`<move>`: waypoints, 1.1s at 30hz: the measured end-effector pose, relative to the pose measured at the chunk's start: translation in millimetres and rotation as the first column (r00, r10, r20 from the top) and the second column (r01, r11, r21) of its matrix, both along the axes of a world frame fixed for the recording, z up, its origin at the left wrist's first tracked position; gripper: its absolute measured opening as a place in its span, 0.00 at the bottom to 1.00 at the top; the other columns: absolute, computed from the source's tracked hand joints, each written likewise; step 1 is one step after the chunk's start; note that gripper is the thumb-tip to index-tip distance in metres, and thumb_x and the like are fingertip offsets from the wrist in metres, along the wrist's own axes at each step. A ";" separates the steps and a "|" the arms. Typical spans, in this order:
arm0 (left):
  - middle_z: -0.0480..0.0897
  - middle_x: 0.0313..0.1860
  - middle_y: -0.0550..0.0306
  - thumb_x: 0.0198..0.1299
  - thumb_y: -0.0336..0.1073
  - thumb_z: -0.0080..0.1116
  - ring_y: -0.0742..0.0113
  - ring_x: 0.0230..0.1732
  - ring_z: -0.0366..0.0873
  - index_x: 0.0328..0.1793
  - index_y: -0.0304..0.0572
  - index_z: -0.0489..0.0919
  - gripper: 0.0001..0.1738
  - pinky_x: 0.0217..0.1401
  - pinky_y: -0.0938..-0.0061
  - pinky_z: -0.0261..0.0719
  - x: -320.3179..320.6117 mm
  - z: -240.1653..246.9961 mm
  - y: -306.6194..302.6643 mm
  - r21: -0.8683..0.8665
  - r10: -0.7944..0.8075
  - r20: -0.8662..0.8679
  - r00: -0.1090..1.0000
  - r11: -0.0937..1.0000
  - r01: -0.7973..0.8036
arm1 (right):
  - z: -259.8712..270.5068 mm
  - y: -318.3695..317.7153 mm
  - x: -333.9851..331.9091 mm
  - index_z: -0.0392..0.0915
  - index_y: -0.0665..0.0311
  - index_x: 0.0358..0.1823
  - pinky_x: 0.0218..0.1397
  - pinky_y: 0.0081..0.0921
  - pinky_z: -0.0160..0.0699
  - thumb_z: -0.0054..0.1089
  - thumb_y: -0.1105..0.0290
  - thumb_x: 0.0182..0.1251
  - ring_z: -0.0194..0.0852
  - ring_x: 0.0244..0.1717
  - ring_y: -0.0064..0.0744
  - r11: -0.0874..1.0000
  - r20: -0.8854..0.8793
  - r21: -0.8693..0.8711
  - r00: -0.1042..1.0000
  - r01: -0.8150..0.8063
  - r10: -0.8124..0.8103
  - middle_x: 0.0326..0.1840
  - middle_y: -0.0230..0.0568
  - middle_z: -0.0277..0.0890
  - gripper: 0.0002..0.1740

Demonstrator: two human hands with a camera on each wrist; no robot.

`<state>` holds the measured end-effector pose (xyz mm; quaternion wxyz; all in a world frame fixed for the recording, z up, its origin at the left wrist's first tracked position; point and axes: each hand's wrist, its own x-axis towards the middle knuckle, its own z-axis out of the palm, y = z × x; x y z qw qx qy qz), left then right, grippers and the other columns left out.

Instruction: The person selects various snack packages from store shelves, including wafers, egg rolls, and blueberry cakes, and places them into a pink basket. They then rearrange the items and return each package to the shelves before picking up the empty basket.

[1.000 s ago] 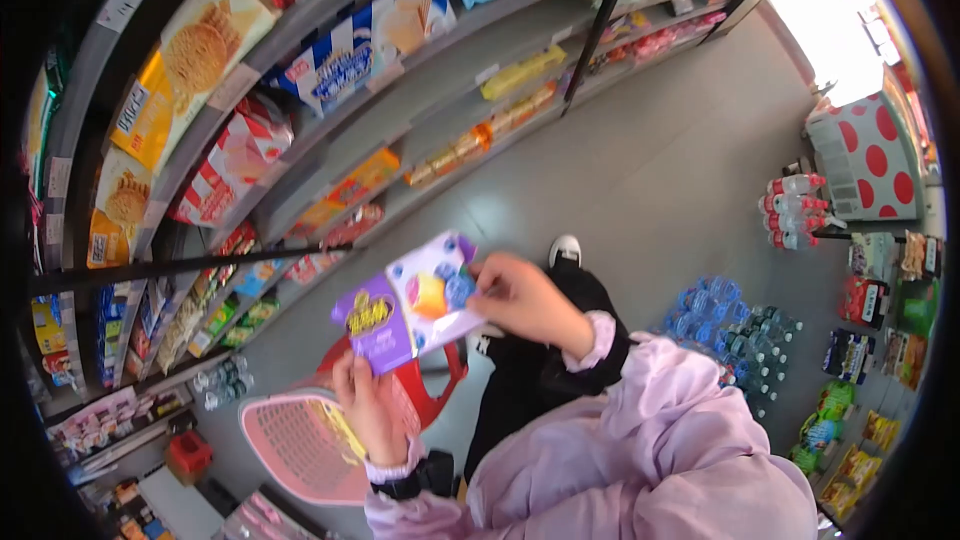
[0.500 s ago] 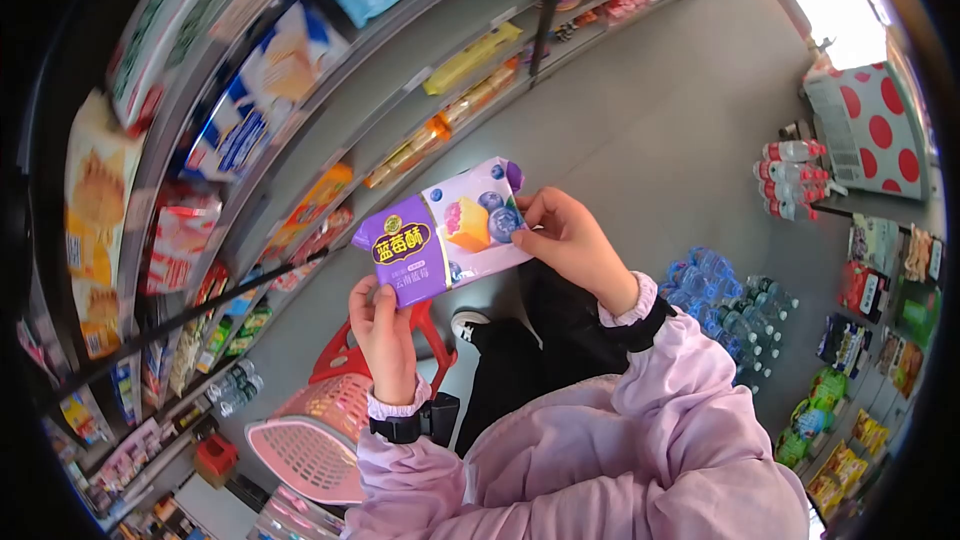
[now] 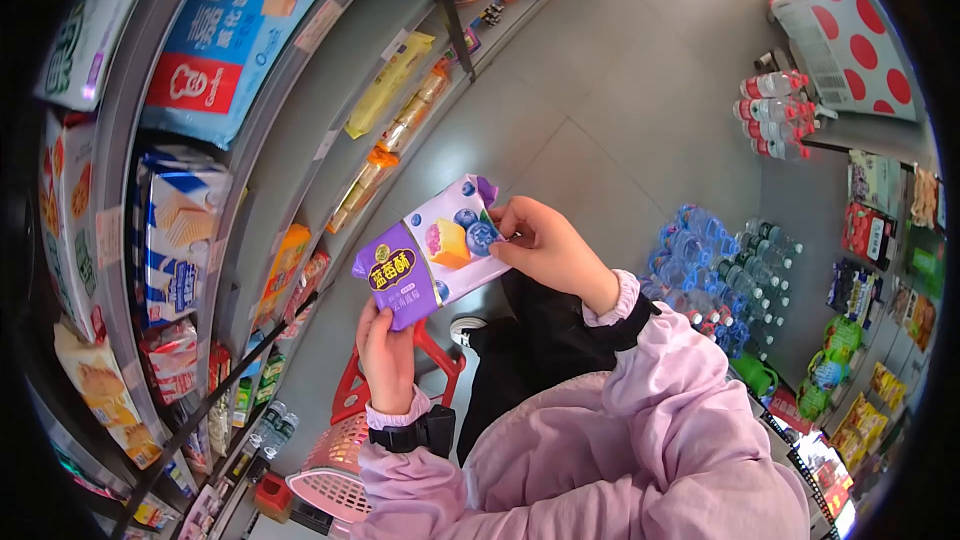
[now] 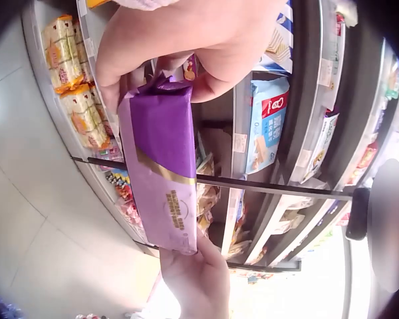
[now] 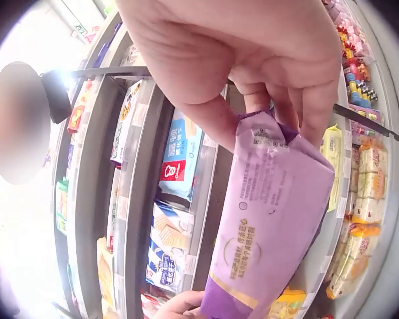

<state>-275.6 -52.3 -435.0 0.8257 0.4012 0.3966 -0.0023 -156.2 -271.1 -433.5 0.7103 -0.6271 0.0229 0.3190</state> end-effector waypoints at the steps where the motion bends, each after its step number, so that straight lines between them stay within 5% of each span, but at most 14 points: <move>1: 0.73 0.53 0.51 0.61 0.25 0.45 0.66 0.54 0.70 0.58 0.29 0.67 0.18 0.60 0.69 0.66 4.6 1.3 -1.5 -0.019 0.006 -0.001 1.000 1.000 -0.006 | -2.8 -2.5 2.7 0.64 0.67 0.28 0.42 0.18 0.73 0.57 0.80 0.56 0.68 0.55 0.25 1.000 0.002 0.003 1.000 0.012 -0.012 0.36 0.37 0.69 0.09; 9: 0.74 0.51 0.55 0.62 0.28 0.47 0.68 0.52 0.71 0.58 0.31 0.68 0.18 0.58 0.70 0.66 42.8 2.9 -8.9 0.045 -0.115 0.024 0.993 0.992 0.114 | -11.1 -14.6 36.7 0.65 0.67 0.26 0.38 0.19 0.71 0.59 0.75 0.57 0.72 0.48 0.24 0.997 0.070 -0.007 0.994 0.081 -0.080 0.30 0.33 0.68 0.10; 15: 0.74 0.53 0.55 0.62 0.28 0.46 0.67 0.54 0.70 0.59 0.32 0.69 0.18 0.59 0.71 0.65 86.8 1.0 6.4 0.172 -0.221 0.076 0.972 0.963 0.206 | -13.4 -0.1 76.1 0.68 0.69 0.28 0.37 0.25 0.73 0.60 0.71 0.54 0.76 0.41 0.32 0.987 0.315 -0.052 0.940 0.153 -0.129 0.29 0.41 0.72 0.10; 18: 0.73 0.54 0.54 0.62 0.29 0.45 0.66 0.54 0.70 0.59 0.32 0.69 0.18 0.60 0.70 0.65 115.9 -2.9 23.8 0.174 -0.255 0.119 0.960 0.957 0.233 | 1.7 13.9 108.5 0.70 0.68 0.32 0.42 0.25 0.75 0.58 0.73 0.56 0.75 0.48 0.33 0.968 0.376 -0.232 0.927 0.093 0.001 0.36 0.41 0.74 0.08; 24: 0.72 0.55 0.56 0.64 0.32 0.45 0.67 0.53 0.69 0.61 0.34 0.64 0.20 0.57 0.68 0.64 179.5 -28.4 57.6 0.249 -0.356 0.162 0.921 0.917 0.310 | -16.4 51.6 178.5 0.73 0.68 0.36 0.42 0.32 0.74 0.57 0.71 0.52 0.75 0.37 0.46 0.898 0.568 -0.400 0.818 0.185 0.085 0.33 0.48 0.75 0.11; 28: 0.72 0.54 0.57 0.64 0.31 0.45 0.68 0.52 0.69 0.61 0.38 0.66 0.19 0.57 0.69 0.65 216.0 -56.2 77.0 0.189 -0.340 0.187 0.922 0.933 0.306 | -42.8 82.1 213.8 0.75 0.69 0.36 0.46 0.37 0.71 0.55 0.73 0.44 0.72 0.40 0.52 0.873 0.672 -0.354 0.740 0.337 -0.013 0.34 0.54 0.73 0.14; 29: 0.72 0.55 0.58 0.64 0.30 0.45 0.69 0.52 0.69 0.61 0.38 0.65 0.19 0.56 0.70 0.66 224.6 -62.3 81.3 0.180 -0.346 0.178 0.921 0.932 0.316 | -45.5 86.6 219.5 0.75 0.67 0.43 0.49 0.35 0.71 0.55 0.75 0.45 0.70 0.44 0.51 0.852 0.640 -0.418 0.768 0.316 0.029 0.42 0.53 0.70 0.19; 33: 0.71 0.55 0.57 0.64 0.28 0.44 0.69 0.51 0.68 0.61 0.38 0.65 0.18 0.57 0.70 0.66 257.4 -77.5 94.1 0.163 -0.367 0.160 0.916 0.926 0.342 | -55.5 107.0 246.1 0.74 0.67 0.46 0.54 0.38 0.68 0.55 0.76 0.40 0.66 0.50 0.57 0.821 0.675 -0.416 0.737 0.391 -0.009 0.49 0.57 0.67 0.24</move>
